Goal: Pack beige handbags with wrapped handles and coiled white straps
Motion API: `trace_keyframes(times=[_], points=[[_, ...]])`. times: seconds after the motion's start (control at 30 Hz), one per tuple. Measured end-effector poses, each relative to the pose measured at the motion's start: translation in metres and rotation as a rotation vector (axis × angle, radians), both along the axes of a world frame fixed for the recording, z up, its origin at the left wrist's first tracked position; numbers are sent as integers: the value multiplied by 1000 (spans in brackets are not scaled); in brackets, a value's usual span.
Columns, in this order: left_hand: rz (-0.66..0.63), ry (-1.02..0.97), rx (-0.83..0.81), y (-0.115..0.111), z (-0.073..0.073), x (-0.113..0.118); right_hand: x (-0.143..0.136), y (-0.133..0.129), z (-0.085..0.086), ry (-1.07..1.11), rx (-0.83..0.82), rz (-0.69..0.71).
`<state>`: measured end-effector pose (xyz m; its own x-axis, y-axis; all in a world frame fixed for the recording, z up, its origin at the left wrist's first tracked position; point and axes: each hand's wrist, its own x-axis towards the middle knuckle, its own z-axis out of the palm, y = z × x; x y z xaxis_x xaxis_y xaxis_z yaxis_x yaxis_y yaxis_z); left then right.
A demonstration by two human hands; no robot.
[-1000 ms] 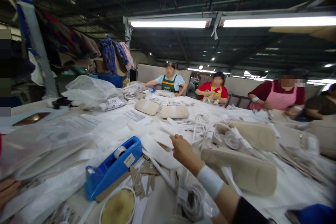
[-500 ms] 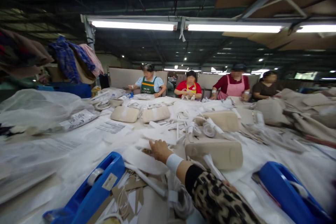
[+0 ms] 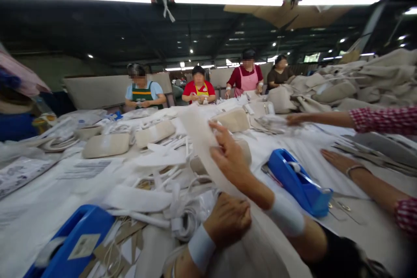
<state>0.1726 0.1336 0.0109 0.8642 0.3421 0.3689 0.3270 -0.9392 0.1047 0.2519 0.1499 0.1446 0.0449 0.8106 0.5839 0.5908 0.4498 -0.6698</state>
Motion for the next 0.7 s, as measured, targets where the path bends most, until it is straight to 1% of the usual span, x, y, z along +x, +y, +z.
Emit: trace_keyframes(times=[0.03, 0.07, 0.13, 0.17, 0.23, 0.3, 0.37, 0.47, 0.57, 0.7], points=[[-25, -9, -20, 1, -1, 2, 31, -23, -10, 157, -12, 0], [-49, -27, -40, 2, 0, 4, 60, -46, -24, 235, -56, 1], [-88, -69, -84, 5, 6, 6, 106, -88, -59, 301, -159, -71], [-95, -85, -107, 6, 10, 7, 122, -107, -78, 331, -222, -100], [-89, -104, -148, 5, 16, 8, 141, -135, -112, 403, -352, -133], [-93, -111, -185, 1, 22, 9, 146, -154, -134, 476, -455, -119], [-108, -116, -216, -4, 27, 10, 143, -164, -145, 499, -522, -89], [-128, -117, -249, -11, 32, 12, 138, -165, -149, 460, -549, -47], [-130, -102, -265, -12, 33, 13, 134, -155, -148, 452, -541, -17], [-117, -74, -286, -11, 28, 13, 124, -134, -148, 436, -571, 77]])
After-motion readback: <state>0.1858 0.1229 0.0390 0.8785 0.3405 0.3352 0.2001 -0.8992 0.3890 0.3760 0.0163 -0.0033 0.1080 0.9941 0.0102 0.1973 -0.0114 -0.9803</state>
